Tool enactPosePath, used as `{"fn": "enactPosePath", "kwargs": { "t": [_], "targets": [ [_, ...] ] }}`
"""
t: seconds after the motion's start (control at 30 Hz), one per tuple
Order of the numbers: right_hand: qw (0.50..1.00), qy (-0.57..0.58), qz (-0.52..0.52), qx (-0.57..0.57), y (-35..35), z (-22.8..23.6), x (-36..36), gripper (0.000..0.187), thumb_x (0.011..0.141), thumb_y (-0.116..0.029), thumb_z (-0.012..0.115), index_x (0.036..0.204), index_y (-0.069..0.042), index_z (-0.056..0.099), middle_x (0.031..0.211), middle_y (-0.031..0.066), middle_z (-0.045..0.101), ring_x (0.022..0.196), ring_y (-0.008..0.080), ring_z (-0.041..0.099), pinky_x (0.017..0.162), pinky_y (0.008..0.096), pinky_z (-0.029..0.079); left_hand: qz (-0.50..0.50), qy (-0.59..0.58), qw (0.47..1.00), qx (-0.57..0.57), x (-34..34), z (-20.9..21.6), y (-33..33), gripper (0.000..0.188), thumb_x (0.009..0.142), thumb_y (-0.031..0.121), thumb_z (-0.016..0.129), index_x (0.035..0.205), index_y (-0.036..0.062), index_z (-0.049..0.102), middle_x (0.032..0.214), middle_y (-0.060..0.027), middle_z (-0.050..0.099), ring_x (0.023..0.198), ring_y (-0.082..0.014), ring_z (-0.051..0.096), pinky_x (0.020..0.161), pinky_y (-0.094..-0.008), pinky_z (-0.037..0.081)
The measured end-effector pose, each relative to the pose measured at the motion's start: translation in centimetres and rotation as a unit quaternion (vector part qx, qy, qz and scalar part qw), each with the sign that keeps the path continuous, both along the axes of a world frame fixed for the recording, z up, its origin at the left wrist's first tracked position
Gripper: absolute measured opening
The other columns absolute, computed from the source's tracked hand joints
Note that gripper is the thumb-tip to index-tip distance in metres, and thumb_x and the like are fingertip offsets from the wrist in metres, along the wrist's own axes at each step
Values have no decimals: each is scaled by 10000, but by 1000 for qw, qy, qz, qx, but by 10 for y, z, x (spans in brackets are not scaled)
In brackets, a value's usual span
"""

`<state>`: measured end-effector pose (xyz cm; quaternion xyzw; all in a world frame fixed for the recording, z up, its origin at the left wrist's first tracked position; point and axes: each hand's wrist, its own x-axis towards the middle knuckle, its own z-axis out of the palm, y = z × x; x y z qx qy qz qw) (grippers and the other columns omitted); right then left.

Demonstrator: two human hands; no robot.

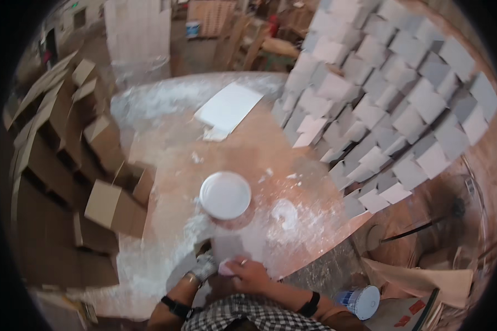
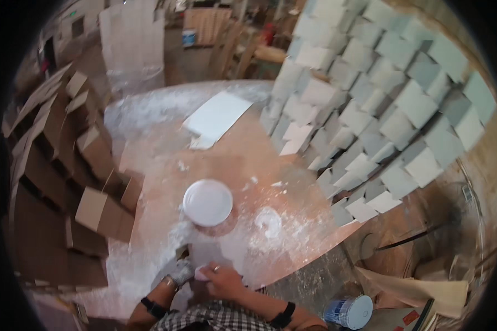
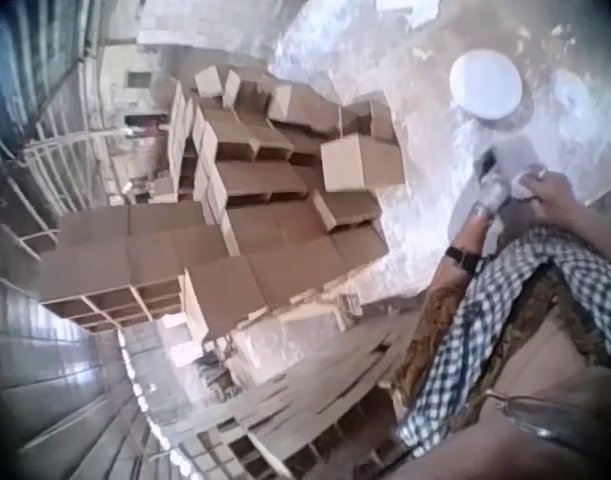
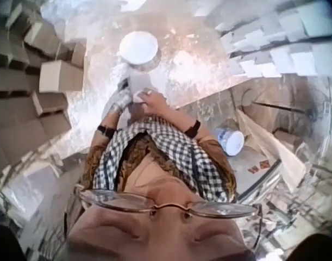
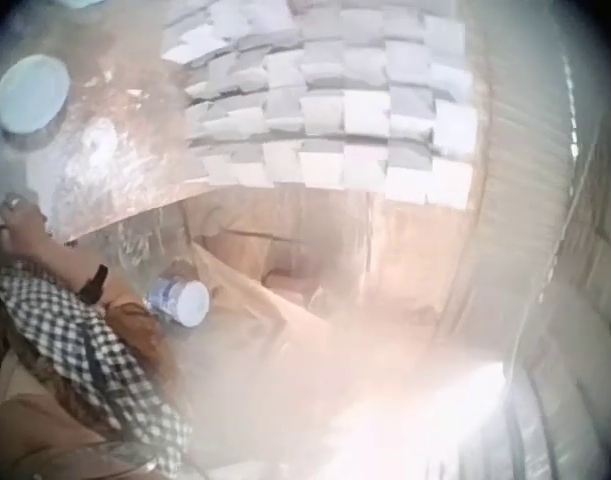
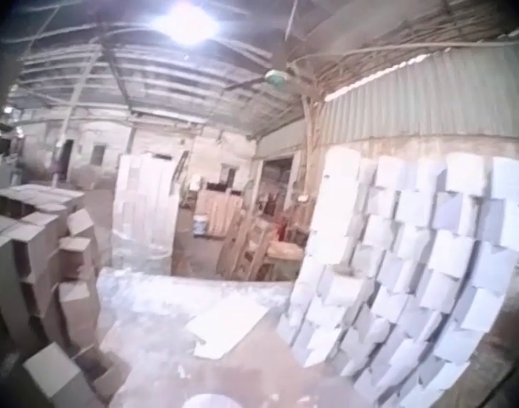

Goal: The recorder wipes the inner and outer surfaces of small cardboard boxes with a pink cloth after dipping the cloth in a white liquid.

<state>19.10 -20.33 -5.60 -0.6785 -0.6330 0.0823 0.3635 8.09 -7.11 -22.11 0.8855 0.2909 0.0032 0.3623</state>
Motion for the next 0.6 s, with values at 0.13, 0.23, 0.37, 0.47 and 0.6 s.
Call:
{"fn": "enactPosePath", "kwargs": {
  "t": [0.13,0.23,0.37,0.47,0.6],
  "targets": [
    [999,-27,-22,-18,35,2,23,335,661,-103,582,996,-116,604,910,129,588,672,323,583,570,440,480,-83,-331,938,-64,13,63,6,208,785,229,557,909,82,639,797,-84,640,762,-216,605,692,-342,488],
    [995,-12,-95,4,84,2,44,265,675,-101,607,940,-110,617,833,142,609,695,327,600,553,412,490,-45,-140,983,-107,25,-31,4,380,746,197,588,1094,44,573,1093,-182,567,992,-299,571,823,-384,463],
    [999,-24,-12,27,46,-9,30,271,679,-77,633,950,-84,644,860,155,627,692,306,624,580,384,514,-95,70,993,-26,15,46,-1,284,910,154,446,1180,75,479,1145,-76,523,1061,-166,498,916,-278,424],
    [991,-14,105,85,6,-8,29,312,664,-82,656,974,-57,641,861,181,617,677,311,630,566,376,516,-62,-6,995,-81,8,46,-3,300,893,151,474,1183,75,480,1152,-82,519,1062,-171,500,913,-276,425],
    [998,-15,29,49,36,-9,32,308,657,-106,667,961,-70,629,917,157,621,731,311,629,593,366,519,-39,-163,981,-99,11,41,-8,326,871,147,512,1188,76,481,1162,-90,514,1064,-177,502,909,-272,426]
  ]
}}
